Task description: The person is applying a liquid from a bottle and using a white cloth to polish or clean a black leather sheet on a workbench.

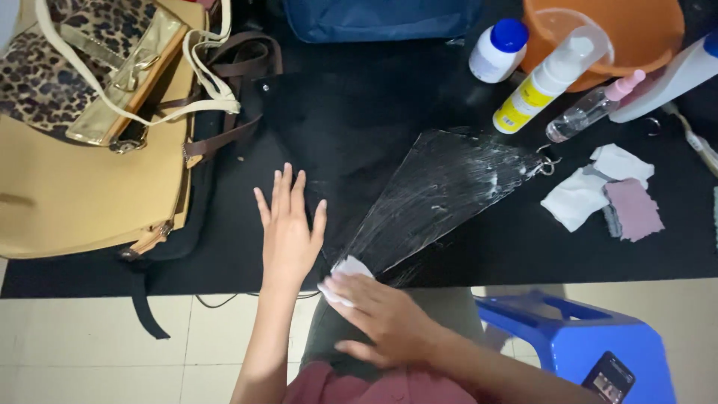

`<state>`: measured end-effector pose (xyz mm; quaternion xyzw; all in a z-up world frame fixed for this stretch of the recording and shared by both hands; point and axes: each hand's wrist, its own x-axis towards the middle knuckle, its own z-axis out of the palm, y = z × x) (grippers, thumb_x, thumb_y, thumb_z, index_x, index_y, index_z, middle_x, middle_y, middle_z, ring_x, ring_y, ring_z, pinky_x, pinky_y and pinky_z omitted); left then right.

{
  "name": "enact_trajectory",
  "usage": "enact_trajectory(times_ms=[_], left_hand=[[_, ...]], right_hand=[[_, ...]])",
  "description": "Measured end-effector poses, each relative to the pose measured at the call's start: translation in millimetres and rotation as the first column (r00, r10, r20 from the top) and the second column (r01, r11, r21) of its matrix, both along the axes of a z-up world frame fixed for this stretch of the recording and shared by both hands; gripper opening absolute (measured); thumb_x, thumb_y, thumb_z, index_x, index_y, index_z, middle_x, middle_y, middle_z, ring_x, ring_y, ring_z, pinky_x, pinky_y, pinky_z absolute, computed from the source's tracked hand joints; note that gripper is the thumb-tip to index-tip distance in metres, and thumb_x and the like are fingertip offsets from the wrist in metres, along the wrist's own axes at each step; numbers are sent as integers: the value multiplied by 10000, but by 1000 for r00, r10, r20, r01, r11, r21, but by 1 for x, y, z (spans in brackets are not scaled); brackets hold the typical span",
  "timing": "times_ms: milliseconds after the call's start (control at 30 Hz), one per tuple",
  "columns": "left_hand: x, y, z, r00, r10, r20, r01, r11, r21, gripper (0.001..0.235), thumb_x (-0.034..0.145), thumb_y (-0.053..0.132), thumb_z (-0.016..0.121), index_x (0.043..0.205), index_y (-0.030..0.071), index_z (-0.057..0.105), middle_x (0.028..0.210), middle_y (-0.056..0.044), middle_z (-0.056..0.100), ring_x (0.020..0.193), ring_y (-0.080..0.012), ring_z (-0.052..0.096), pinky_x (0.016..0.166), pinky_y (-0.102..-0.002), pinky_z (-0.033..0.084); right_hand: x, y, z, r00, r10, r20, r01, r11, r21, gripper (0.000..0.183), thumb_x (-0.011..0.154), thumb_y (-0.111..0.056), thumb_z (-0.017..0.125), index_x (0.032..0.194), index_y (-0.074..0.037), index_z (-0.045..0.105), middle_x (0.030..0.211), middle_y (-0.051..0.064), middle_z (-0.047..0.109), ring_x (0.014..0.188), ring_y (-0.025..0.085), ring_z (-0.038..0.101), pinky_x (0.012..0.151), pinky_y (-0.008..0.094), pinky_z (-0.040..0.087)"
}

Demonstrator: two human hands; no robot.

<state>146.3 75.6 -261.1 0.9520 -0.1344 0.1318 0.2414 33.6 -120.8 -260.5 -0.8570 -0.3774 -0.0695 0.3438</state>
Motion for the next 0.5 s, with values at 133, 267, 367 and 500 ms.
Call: enact_trajectory(times_ms=[133, 267, 367, 500], left_hand=[[-5, -4, 11, 1000, 19, -21, -20, 998, -61, 522, 1058, 271, 558, 1475, -34, 482, 1569, -294, 406, 1483, -439, 360, 1204, -678, 87], [-5, -3, 6, 999, 24, -30, -25, 998, -58, 530, 1055, 270, 570, 1479, -32, 473, 1570, -298, 400, 1485, -436, 358, 1202, -680, 92], [-3, 0, 4, 1000, 18, -18, -19, 999, -37, 558, 1038, 296, 599, 1479, -21, 468, 1568, -290, 407, 1488, -415, 369, 1209, -668, 110], [-3, 0, 5, 1000, 6, -26, -7, 997, -73, 555, 1031, 274, 621, 1475, -29, 481, 1553, -297, 422, 1480, -429, 374, 1204, -676, 107]], right_hand=[[35, -51, -15, 948, -173, 267, 216, 967, -139, 642, 901, -370, 683, 1435, -30, 577, 1452, 251, 575, 1364, 437, 530, 1165, 501, 386], [30, -13, -21, 921, -290, 259, 331, 934, -131, 681, 925, -435, 683, 1424, 14, 570, 1458, 307, 546, 1377, 472, 504, 1179, 563, 339], [4, 15, -15, 973, -52, 225, 54, 999, -3, 705, 906, -485, 691, 1386, 23, 594, 1406, 329, 564, 1314, 513, 552, 1120, 582, 420], [20, -30, -6, 959, -146, 244, 158, 987, -30, 530, 968, -351, 605, 1348, 17, 634, 1331, 268, 638, 1295, 458, 588, 1129, 531, 425]])
